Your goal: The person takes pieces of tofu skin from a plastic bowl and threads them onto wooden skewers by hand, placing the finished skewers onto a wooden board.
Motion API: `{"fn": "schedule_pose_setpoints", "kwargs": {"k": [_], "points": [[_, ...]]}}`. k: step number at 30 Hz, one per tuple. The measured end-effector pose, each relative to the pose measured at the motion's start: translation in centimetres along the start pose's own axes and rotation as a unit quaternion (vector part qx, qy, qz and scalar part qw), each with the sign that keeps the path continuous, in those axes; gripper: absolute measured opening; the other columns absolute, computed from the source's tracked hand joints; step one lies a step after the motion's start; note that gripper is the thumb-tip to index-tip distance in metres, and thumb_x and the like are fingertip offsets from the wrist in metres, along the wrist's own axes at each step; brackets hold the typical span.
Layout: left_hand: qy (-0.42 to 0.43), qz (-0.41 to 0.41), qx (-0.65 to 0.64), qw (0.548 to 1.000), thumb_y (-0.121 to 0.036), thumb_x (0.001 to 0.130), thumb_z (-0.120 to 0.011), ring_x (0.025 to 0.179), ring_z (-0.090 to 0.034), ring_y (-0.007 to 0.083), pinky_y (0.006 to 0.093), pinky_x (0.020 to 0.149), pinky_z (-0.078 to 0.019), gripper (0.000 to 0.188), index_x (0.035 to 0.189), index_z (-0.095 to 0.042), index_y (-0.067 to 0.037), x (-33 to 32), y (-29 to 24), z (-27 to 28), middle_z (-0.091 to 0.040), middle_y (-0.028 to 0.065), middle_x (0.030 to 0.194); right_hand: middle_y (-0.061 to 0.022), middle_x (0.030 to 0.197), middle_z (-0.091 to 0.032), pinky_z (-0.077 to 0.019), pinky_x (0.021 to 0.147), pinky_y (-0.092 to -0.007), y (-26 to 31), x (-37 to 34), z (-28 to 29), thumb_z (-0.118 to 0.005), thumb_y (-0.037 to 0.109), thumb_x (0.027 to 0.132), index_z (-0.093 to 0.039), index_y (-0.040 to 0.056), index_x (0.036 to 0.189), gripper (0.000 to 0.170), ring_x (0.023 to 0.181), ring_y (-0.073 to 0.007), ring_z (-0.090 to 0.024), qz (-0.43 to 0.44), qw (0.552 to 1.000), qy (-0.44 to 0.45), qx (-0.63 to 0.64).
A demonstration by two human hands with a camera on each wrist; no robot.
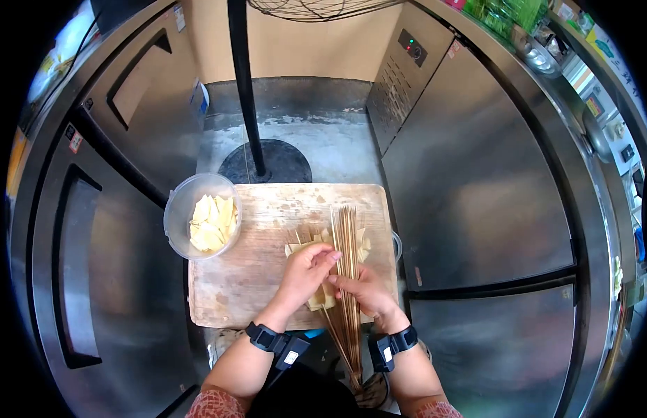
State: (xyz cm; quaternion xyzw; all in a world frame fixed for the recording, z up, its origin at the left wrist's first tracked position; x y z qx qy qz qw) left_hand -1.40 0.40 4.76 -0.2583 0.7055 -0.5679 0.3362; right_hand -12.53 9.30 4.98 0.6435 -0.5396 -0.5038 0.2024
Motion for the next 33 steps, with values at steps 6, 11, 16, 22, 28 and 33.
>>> {"fn": "schedule_pose_setpoints", "kwargs": {"k": [6,11,16,22,28,33], "points": [[0.012,0.031,-0.035,0.999,-0.013,0.086,-0.063,0.059,-0.053,0.0051,0.0187,0.053,-0.0434,0.013,0.083,-0.059,0.0,0.4,0.3,0.0,-0.059,0.0009,0.07,-0.0021,0.084,-0.06,-0.0461,0.061,-0.0222,-0.9,0.2,0.3,-0.064,0.007,0.083,-0.056,0.0028,0.103,0.022,0.068,-0.0088,-0.055,-0.001,0.997,0.003,-0.076],[-0.013,0.038,-0.06,0.997,-0.01,0.085,-0.063,0.056,-0.053,0.0043,0.0175,0.05,-0.0436,0.011,0.08,-0.059,-0.002,0.4,0.6,0.6,-0.059,0.001,0.068,-0.0025,0.088,-0.06,-0.0471,0.067,-0.0238,-0.6,-0.2,-0.1,-0.065,0.009,0.083,-0.054,0.0022,0.11,0.03,0.077,-0.0082,-0.056,0.113,0.966,0.013,-0.233],[-0.033,0.047,-0.085,0.995,-0.015,0.085,-0.064,0.057,-0.054,0.0049,0.0173,0.052,-0.0435,0.01,0.083,-0.058,-0.007,0.5,0.3,1.0,-0.058,-0.0008,0.066,-0.0045,0.096,-0.062,-0.0473,0.077,-0.0277,-0.7,-0.4,-0.4,-0.067,0.013,0.081,-0.052,0.0015,0.115,0.039,0.083,-0.0149,-0.059,0.121,0.948,-0.055,-0.289],[-0.017,0.035,-0.127,0.991,-0.016,0.089,-0.059,0.059,-0.053,0.0048,0.0182,0.054,-0.0451,0.009,0.084,-0.057,-0.009,0.9,0.1,1.3,-0.058,-0.0012,0.068,0.0015,0.083,-0.058,-0.0409,0.058,-0.0179,-0.7,-0.3,-0.8,-0.06,0.008,0.086,-0.053,0.0044,0.106,0.021,0.067,-0.0046,-0.051,0.083,0.995,-0.037,-0.04],[0.008,0.014,-0.066,0.998,-0.017,0.091,-0.056,0.062,-0.052,0.005,0.0196,0.058,-0.0447,0.012,0.084,-0.057,-0.006,0.4,-0.5,2.0,-0.057,-0.0007,0.07,-0.0005,0.081,-0.059,-0.0445,0.059,-0.0197,-0.9,-0.3,-0.4,-0.059,0.005,0.086,-0.054,0.0038,0.103,0.017,0.066,-0.007,-0.055,0.074,0.997,-0.022,-0.029],[-0.087,-0.091,0.033,0.991,0.0,0.089,-0.048,0.066,-0.056,0.008,0.0203,0.059,-0.0478,0.011,0.091,-0.058,-0.006,-0.2,-4.2,5.4,-0.061,0.0026,0.078,0.0,0.075,-0.06,-0.0439,0.052,-0.0193,0.0,-0.7,0.7,-0.062,0.01,0.085,-0.058,0.0052,0.097,0.013,0.061,-0.0069,-0.055,0.029,0.999,-0.026,0.021]]}}
Point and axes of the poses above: each hand's wrist, its own x-axis towards the middle knuckle, its own z-axis out of the back of the hand, y = z × x, the point moved 2 cm from there along x, towards the middle knuckle
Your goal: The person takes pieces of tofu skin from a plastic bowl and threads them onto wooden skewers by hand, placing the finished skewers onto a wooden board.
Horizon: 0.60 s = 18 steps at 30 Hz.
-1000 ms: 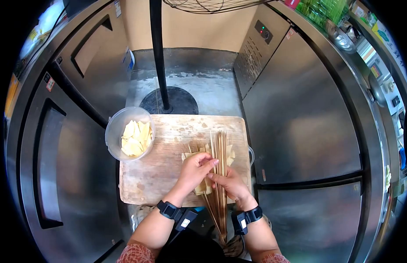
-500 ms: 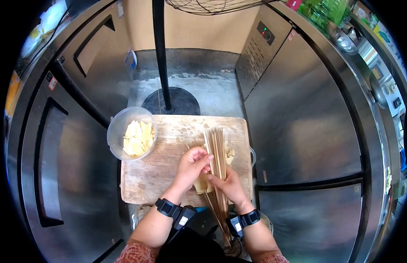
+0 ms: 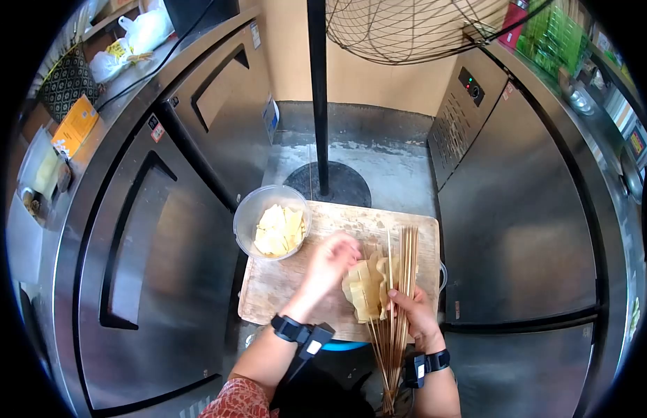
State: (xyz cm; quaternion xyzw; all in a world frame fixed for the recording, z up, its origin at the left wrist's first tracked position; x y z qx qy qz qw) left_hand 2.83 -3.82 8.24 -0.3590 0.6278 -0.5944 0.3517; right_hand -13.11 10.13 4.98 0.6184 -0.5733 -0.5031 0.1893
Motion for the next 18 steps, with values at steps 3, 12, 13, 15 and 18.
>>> {"fn": "schedule_pose_setpoints", "kwargs": {"k": [3,12,13,15,18], "points": [[-0.126,-0.076,0.017,0.989,0.0,0.088,-0.049,0.067,-0.056,0.008,0.0203,0.059,-0.046,0.01,0.09,-0.058,-0.005,2.3,-0.9,4.9,-0.061,0.0028,0.08,-0.0005,0.07,-0.061,-0.0449,0.051,-0.0202,0.2,-0.4,0.6,-0.063,0.012,0.084,-0.06,0.0053,0.087,0.007,0.056,-0.0082,-0.056,-0.037,0.999,-0.011,0.022],[-0.118,0.129,0.578,0.797,-0.031,0.082,-0.055,0.092,-0.06,0.0351,0.0412,0.084,-0.0459,0.028,0.093,-0.066,-0.007,6.5,1.1,9.5,-0.065,0.018,0.093,0.0005,0.065,-0.058,-0.0418,0.046,-0.0206,0.2,-0.6,1.0,-0.064,0.012,0.082,-0.062,0.0039,0.085,0.009,0.05,-0.0066,-0.051,-0.027,0.999,-0.032,-0.005],[-0.124,0.128,0.589,0.788,-0.031,0.082,-0.054,0.093,-0.06,0.0353,0.0417,0.084,-0.0456,0.029,0.093,-0.066,-0.007,6.4,1.1,9.5,-0.065,0.0179,0.094,0.0005,0.065,-0.058,-0.0417,0.046,-0.0206,0.2,-0.7,1.1,-0.064,0.012,0.082,-0.062,0.0038,0.085,0.009,0.05,-0.0065,-0.051,-0.024,0.999,-0.029,-0.015],[-0.136,0.133,0.59,0.785,-0.027,0.081,-0.056,0.091,-0.061,0.034,0.0403,0.082,-0.0467,0.027,0.096,-0.066,-0.007,6.5,1.4,10.1,-0.065,0.0167,0.096,0.0005,0.065,-0.058,-0.0417,0.046,-0.0206,0.5,-0.9,1.2,-0.063,0.012,0.082,-0.062,0.0035,0.085,0.009,0.05,-0.0063,-0.051,-0.004,0.999,-0.031,-0.016],[-0.171,0.136,0.486,0.846,-0.022,0.081,-0.061,0.085,-0.064,0.029,0.0369,0.076,-0.0489,0.024,0.097,-0.065,-0.006,5.6,0.5,10.6,-0.066,0.0142,0.094,0.0003,0.065,-0.059,-0.0417,0.046,-0.0207,1.0,-1.1,1.5,-0.063,0.011,0.082,-0.062,0.0032,0.085,0.009,0.051,-0.0063,-0.051,0.002,0.998,-0.05,-0.038]]}}
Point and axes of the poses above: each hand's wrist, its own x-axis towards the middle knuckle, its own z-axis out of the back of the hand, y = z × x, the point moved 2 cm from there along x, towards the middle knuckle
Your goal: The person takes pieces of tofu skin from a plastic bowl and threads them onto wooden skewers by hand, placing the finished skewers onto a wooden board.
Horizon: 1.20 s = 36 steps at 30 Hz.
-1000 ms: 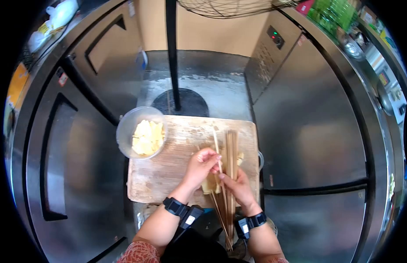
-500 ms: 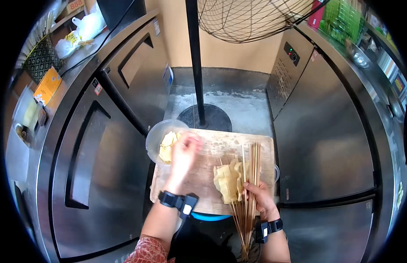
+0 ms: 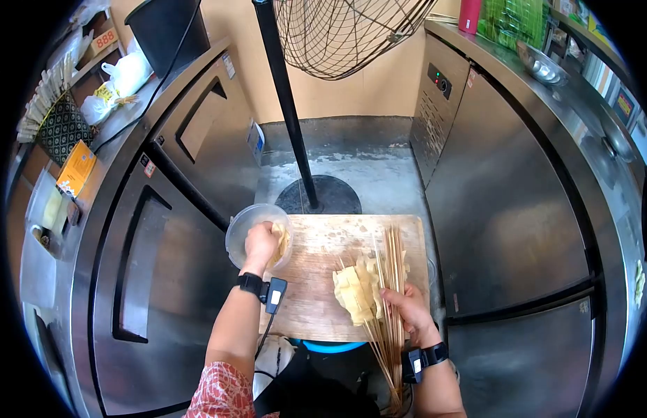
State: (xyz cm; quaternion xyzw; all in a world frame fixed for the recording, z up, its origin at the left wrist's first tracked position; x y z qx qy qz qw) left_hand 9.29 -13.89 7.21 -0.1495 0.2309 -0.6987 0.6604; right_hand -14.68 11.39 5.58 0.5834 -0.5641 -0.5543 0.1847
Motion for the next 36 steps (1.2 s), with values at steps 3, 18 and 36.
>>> {"fn": "schedule_pose_setpoints", "kwargs": {"k": [3,18,36], "points": [[0.027,-0.024,-0.346,0.937,-0.011,0.083,-0.063,0.07,-0.061,0.0112,0.0233,0.06,-0.0477,0.015,0.096,-0.063,-0.004,-0.4,1.0,-0.2,-0.066,0.0058,0.086,-0.0002,0.068,-0.06,-0.042,0.047,-0.021,0.4,-0.4,0.0,-0.063,0.01,0.081,-0.062,0.0024,0.087,0.009,0.053,-0.0063,-0.052,-0.004,1.0,-0.021,0.007],[0.199,0.086,-0.611,0.762,-0.024,0.085,-0.065,0.049,-0.043,0.0021,0.0168,0.044,-0.0337,0.016,0.08,-0.06,-0.009,-11.4,-6.1,-9.0,-0.056,-0.0043,0.065,-0.0019,0.081,-0.064,-0.0463,0.056,-0.0198,-0.1,-0.5,-0.1,-0.062,0.006,0.082,-0.061,0.0012,0.099,0.018,0.064,-0.006,-0.057,-0.006,1.0,-0.002,0.029],[0.248,0.211,-0.733,0.597,-0.007,0.086,-0.06,0.083,-0.06,0.0121,0.0238,0.068,-0.0475,0.01,0.094,-0.056,-0.01,-8.3,-4.5,-8.7,-0.063,0.0026,0.092,0.0016,0.083,-0.063,-0.0436,0.058,-0.0192,-1.3,0.7,-2.0,-0.063,0.005,0.082,-0.062,0.0053,0.101,0.019,0.066,-0.0047,-0.055,-0.04,0.999,0.016,0.012]]}}
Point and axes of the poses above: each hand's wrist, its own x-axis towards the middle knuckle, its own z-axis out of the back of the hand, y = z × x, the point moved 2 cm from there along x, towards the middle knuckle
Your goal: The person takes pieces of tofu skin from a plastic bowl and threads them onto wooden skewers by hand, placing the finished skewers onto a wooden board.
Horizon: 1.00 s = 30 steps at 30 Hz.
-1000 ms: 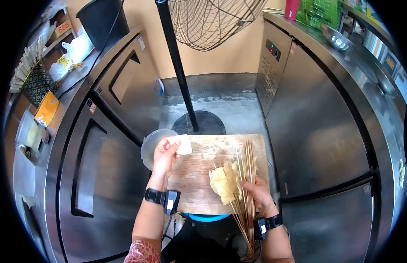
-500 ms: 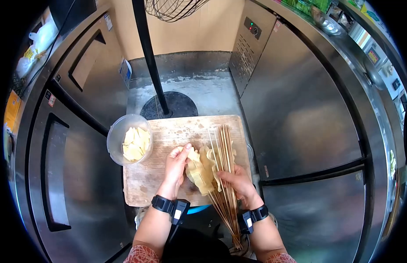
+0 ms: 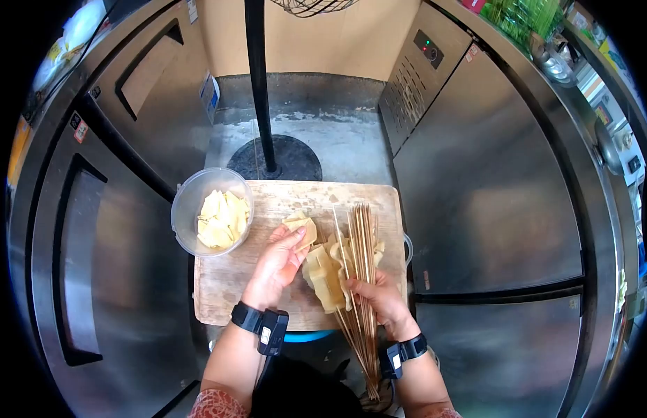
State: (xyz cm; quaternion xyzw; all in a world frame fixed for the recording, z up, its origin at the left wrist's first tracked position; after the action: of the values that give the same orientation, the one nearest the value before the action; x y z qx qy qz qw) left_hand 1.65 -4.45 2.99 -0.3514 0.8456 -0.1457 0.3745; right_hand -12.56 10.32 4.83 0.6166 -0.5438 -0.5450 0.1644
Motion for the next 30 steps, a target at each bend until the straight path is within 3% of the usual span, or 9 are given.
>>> {"fn": "schedule_pose_setpoints", "kwargs": {"k": [3,7,9,15,21,30], "points": [[-0.007,-0.04,0.003,0.999,-0.002,0.083,-0.061,0.085,-0.06,0.0123,0.0243,0.073,-0.0468,0.016,0.095,-0.055,-0.01,1.1,0.5,0.9,-0.063,0.0023,0.094,0.0013,0.071,-0.06,-0.0403,0.05,-0.0193,0.3,-0.1,-0.8,-0.065,0.006,0.081,-0.062,0.004,0.09,0.01,0.055,-0.0056,-0.05,0.02,1.0,-0.006,0.015],[-0.046,-0.092,0.044,0.994,0.001,0.083,-0.059,0.084,-0.061,0.0107,0.0213,0.069,-0.0475,0.017,0.096,-0.055,-0.01,1.3,0.7,-0.1,-0.064,0.002,0.092,-0.0011,0.074,-0.062,-0.0421,0.054,-0.019,0.4,-0.4,-1.1,-0.064,0.005,0.081,-0.063,0.0042,0.089,0.008,0.059,-0.0063,-0.053,0.008,1.0,-0.019,-0.022],[-0.017,-0.157,0.085,0.984,0.0,0.084,-0.058,0.084,-0.061,0.0106,0.0218,0.072,-0.0469,0.031,0.113,-0.05,-0.006,2.2,0.7,-0.3,-0.064,0.0061,0.097,-0.0016,0.074,-0.063,-0.0432,0.056,-0.0183,0.2,-0.5,-1.0,-0.065,0.005,0.08,-0.063,0.0046,0.087,0.007,0.062,-0.0064,-0.056,0.005,0.999,0.02,-0.024],[0.019,-0.268,0.116,0.956,0.002,0.086,-0.054,0.084,-0.059,0.0106,0.0234,0.077,-0.0479,0.053,0.134,-0.034,-0.006,1.4,-0.4,-2.0,-0.063,0.0103,0.097,-0.0017,0.076,-0.063,-0.0453,0.058,-0.0195,-1.4,0.1,-0.4,-0.067,0.006,0.081,-0.06,0.0037,0.091,0.012,0.064,-0.0078,-0.057,-0.017,0.999,0.035,-0.037],[0.066,-0.261,0.064,0.961,0.002,0.087,-0.054,0.083,-0.059,0.0093,0.0232,0.074,-0.0489,0.049,0.132,-0.037,-0.006,0.5,-1.6,-2.7,-0.063,0.0093,0.096,-0.0021,0.075,-0.062,-0.0445,0.056,-0.0193,-1.8,0.6,-1.0,-0.067,0.006,0.081,-0.059,0.0038,0.09,0.013,0.063,-0.0072,-0.056,-0.006,0.997,0.044,-0.062],[0.109,-0.173,0.128,0.971,0.002,0.086,-0.055,0.084,-0.059,0.0073,0.0209,0.074,-0.0477,0.05,0.132,-0.039,-0.007,-0.3,-1.1,-2.8,-0.064,0.0079,0.094,-0.0033,0.075,-0.062,-0.048,0.061,-0.0225,-1.3,0.8,-1.2,-0.067,0.004,0.08,-0.059,0.0024,0.092,0.015,0.065,-0.0111,-0.059,-0.02,0.998,0.04,-0.035]]}}
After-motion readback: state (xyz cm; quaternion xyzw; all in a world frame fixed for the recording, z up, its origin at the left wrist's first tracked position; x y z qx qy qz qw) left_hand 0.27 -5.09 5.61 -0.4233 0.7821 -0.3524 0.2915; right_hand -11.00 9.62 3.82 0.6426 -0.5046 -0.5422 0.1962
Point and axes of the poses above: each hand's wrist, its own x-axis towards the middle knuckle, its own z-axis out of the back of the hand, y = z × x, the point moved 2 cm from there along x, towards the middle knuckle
